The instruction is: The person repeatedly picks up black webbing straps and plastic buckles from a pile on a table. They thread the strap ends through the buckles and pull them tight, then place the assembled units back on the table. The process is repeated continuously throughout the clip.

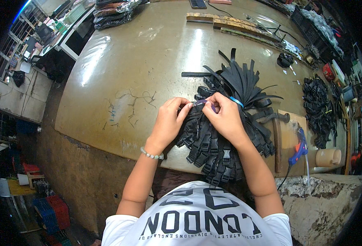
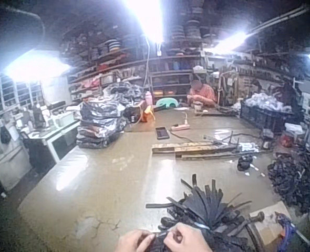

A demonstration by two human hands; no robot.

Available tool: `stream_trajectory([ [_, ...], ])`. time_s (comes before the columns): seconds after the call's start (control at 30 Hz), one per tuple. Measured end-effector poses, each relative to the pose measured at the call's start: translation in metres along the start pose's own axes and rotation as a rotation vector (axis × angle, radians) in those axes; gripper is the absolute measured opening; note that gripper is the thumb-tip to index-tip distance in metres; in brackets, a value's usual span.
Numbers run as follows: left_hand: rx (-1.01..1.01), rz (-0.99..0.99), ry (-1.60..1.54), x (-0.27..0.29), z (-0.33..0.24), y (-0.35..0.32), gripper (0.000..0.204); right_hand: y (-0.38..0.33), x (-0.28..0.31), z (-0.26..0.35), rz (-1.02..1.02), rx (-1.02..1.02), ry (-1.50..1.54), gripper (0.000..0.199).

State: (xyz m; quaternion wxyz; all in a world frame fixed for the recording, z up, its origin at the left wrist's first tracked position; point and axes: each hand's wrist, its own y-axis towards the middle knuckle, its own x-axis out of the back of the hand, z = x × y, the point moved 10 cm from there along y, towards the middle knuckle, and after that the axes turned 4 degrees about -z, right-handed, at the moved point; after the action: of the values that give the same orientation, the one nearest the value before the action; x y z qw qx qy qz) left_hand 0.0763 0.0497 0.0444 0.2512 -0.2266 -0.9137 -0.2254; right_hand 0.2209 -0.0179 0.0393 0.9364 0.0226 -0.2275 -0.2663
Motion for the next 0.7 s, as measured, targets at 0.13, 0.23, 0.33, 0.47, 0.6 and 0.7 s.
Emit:
stream_trajectory([
  [0.13, 0.004, 0.008, 0.017, -0.002, 0.000, 0.000, 0.016, -0.001, -0.002, 0.004, 0.006, 0.052, 0.007, 0.018],
  [0.23, -0.034, -0.017, 0.021, -0.002, 0.002, -0.003, 0.016, -0.001, -0.001, 0.006, 0.013, 0.080, 0.003, 0.019],
  [0.33, -0.117, -0.072, 0.045, -0.002, 0.003, -0.004, 0.019, -0.001, -0.001, 0.007, 0.028, 0.100, -0.009, 0.020],
  [0.47, -0.121, -0.187, 0.105, 0.008, -0.002, -0.002, 0.021, 0.002, -0.002, -0.008, 0.058, 0.002, 0.016, 0.020],
  [0.6, -0.024, -0.143, 0.018, 0.032, -0.017, -0.004, 0.020, 0.004, -0.002, -0.017, 0.022, -0.096, 0.228, 0.018],
  [0.7, 0.141, 0.296, -0.033, 0.014, -0.015, -0.012, 0.024, 0.002, -0.002, -0.012, 0.092, -0.054, 0.153, 0.016],
])
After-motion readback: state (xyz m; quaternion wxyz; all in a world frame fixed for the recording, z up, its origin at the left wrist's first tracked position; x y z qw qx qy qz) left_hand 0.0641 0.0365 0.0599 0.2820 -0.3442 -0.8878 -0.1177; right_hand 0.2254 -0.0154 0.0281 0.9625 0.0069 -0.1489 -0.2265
